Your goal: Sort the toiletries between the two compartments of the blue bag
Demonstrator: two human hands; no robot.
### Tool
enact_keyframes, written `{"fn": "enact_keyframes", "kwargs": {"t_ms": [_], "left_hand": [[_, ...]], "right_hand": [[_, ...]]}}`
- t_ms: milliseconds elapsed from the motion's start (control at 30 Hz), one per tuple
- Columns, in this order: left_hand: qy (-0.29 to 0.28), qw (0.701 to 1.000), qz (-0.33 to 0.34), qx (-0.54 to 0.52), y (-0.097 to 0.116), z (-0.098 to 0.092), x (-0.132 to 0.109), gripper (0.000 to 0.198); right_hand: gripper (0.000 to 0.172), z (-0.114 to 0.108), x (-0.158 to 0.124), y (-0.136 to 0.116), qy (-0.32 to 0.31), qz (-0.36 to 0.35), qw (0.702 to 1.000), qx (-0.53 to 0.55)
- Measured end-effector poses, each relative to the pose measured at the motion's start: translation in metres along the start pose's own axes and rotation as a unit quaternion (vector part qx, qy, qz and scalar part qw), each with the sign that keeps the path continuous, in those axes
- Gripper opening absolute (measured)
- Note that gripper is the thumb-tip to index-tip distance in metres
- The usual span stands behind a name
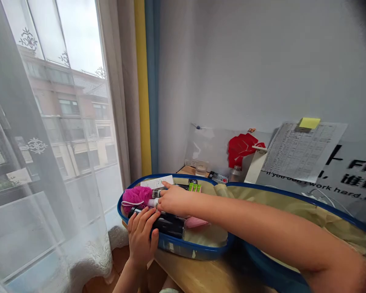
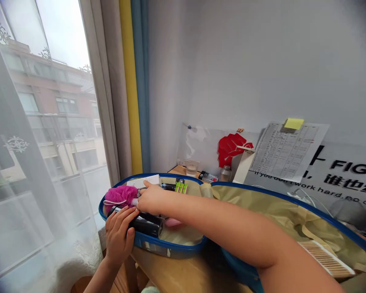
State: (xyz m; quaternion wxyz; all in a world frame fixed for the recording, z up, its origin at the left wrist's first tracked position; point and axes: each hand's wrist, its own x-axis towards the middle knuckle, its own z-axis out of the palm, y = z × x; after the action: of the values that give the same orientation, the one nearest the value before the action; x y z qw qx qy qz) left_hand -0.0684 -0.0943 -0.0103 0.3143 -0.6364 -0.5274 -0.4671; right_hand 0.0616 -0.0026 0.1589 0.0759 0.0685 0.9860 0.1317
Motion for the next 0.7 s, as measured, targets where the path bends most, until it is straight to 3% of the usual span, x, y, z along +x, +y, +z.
{"fn": "enact_keyframes", "kwargs": {"t_ms": [133, 267, 367, 533, 700], "left_hand": [[-0.001, 1.0, -0.005, 0.002, 0.001, 0.0, -0.001, 0.038], [0.006, 1.0, -0.002, -0.006, 0.001, 0.001, 0.0, 0.038], [0.007, 1.0, 0.0, -0.005, 0.001, 0.001, 0.001, 0.038], [0.014, 1.0, 0.01, -0.001, 0.001, -0.001, 0.002, 0.037], [0.01, 1.0, 0.013, 0.003, 0.0, 0.0, 0.002, 0.037]], "right_hand": [[0.021, 0.007, 0.007, 0.005, 0.059, 0.025, 0.998, 0.016], [0.043, 0.021, 0.006, 0.013, 0.107, 0.139, 0.983, 0.06], [0.043, 0.032, 0.01, 0.012, 0.098, 0.191, 0.971, 0.109], [0.031, 0.04, 0.019, 0.007, 0.051, 0.147, 0.976, 0.153], [0.039, 0.036, 0.011, 0.014, 0.027, 0.085, 0.987, 0.131]]}}
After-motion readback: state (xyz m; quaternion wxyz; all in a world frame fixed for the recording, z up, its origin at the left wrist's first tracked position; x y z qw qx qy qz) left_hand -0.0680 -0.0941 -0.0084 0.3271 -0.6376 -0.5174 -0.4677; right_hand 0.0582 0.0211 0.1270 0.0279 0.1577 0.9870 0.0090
